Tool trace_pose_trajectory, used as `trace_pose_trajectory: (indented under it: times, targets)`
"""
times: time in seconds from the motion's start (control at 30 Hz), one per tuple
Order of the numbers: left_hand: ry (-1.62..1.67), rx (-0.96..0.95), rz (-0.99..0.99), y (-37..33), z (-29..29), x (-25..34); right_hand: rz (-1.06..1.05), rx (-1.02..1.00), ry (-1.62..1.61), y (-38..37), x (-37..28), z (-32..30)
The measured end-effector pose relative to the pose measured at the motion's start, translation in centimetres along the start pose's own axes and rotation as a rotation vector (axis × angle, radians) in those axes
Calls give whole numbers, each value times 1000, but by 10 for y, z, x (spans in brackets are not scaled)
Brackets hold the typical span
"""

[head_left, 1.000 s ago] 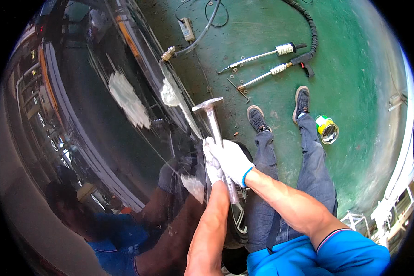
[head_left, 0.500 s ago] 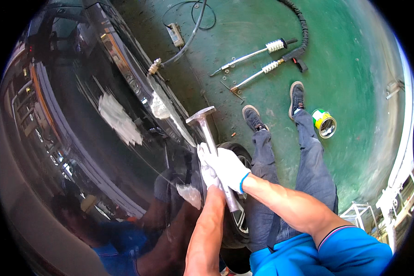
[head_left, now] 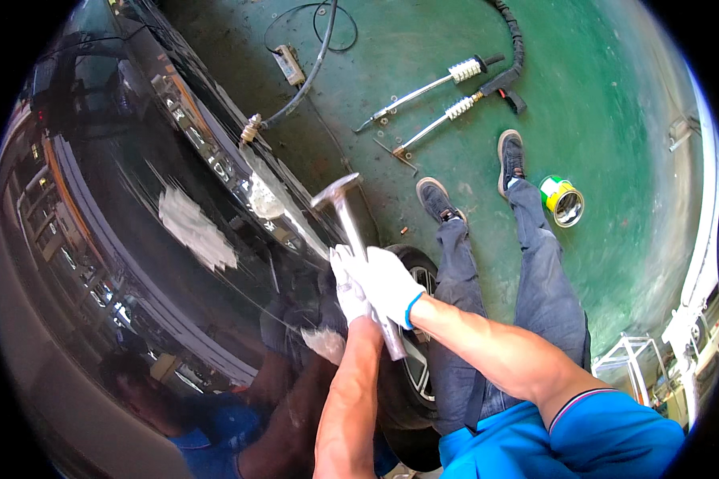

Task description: The person uses a hammer to tap and flatten a dent on the side panel of a black car. They then switch to a pneumatic dent puller tool, attaching it to the panel and pulling to further straighten the metal. The person repeatedly checks the panel's surface with their hand during the process.

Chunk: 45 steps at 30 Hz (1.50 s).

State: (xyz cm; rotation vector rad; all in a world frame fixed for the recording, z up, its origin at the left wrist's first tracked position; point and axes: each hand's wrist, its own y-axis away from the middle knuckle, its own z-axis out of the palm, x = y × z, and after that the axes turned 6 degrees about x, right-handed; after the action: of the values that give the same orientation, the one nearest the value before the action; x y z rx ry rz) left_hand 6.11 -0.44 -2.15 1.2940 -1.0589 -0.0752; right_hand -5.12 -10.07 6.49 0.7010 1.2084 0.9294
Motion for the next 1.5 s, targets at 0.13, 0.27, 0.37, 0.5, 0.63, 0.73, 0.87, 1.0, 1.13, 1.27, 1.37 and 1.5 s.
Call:
trace_pose_trajectory:
  times: [0.13, 0.27, 0.37, 0.5, 0.63, 0.73, 0.87, 1.0, 1.13, 1.27, 1.37, 1.5]
  targets:
    - [139, -33, -70, -4, 1, 9, -31, -67, 180, -1, -18, -7]
    - [172, -45, -95, -3, 3, 13, -65, 62, 142, -14, -16, 0]
    - [172, -45, -101, -1, 4, 14, -101, -43, 35, -21, -16, 4]
    - [179, -46, -101, -1, 5, 19, -5, -17, -53, -23, -31, 7]
    - [164, -63, -108, 4, 11, 22, -25, -54, -17, -40, -14, 8]
    - [343, -231, -70, -19, -25, -5, 69, 77, -181, -31, -29, 16]
    - [238, -104, -104, -8, -4, 10, 35, -126, -28, -37, -11, 7]
    - [227, -83, -108, -5, 3, 11, 63, 7, -178, -29, -17, 16]
    - [235, -78, -112, -4, 6, 14, -9, -81, -70, -33, -16, 5]
    - [237, -85, -113, -6, 11, 16, -61, -108, -125, -29, -16, 11]
    - [243, -80, -119, -4, 11, 16, -61, -101, -75, -37, -15, 5]
    - [260, -83, -125, -4, 16, 13, 133, -131, -204, -31, -21, 11]
